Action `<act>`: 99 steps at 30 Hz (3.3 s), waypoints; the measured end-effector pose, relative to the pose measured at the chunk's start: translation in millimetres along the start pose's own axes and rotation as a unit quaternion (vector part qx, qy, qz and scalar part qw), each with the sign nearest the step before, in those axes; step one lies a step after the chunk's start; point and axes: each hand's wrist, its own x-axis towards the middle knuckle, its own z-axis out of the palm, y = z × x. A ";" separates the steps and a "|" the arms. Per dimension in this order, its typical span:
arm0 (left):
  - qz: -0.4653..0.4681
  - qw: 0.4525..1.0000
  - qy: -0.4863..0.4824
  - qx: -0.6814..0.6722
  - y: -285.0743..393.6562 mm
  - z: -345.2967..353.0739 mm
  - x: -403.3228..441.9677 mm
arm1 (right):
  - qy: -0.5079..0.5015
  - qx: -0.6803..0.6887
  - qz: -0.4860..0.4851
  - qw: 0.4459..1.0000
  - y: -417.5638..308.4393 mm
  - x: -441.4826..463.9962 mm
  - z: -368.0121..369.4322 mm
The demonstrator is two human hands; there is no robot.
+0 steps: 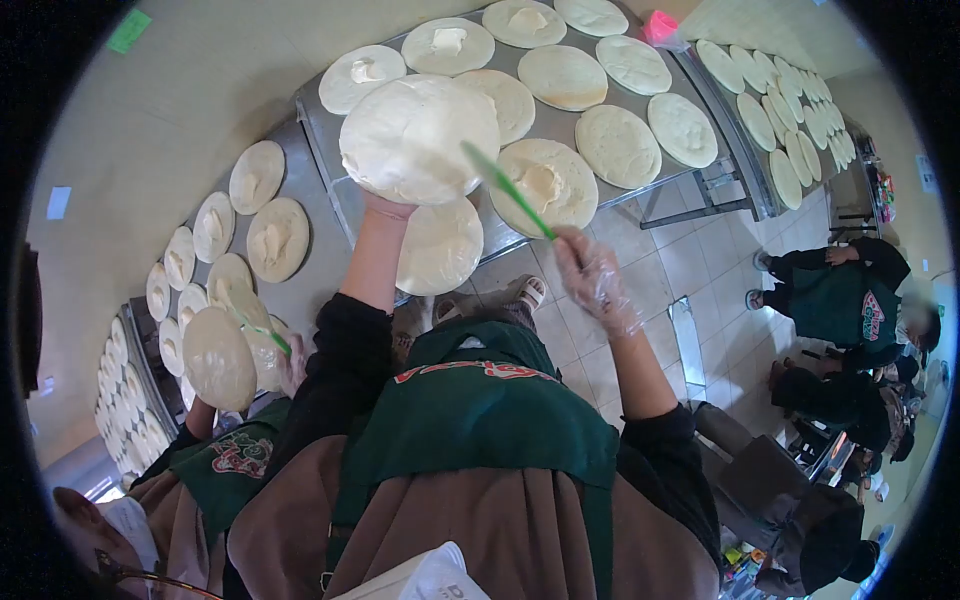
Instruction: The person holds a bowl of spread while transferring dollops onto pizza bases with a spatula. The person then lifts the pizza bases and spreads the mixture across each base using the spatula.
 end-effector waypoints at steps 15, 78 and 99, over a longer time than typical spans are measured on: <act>0.014 0.999 0.028 0.017 -10.2 13.2 8.4 | -0.042 -0.015 -0.080 0.996 -1.8 -6.5 8.9; 0.100 0.992 0.038 0.067 12.1 66.7 21.5 | 0.100 -0.013 -0.078 0.992 -6.9 12.4 38.6; 0.292 0.897 0.134 0.305 -6.1 67.1 41.9 | -0.109 0.462 0.090 0.876 -68.2 3.4 81.1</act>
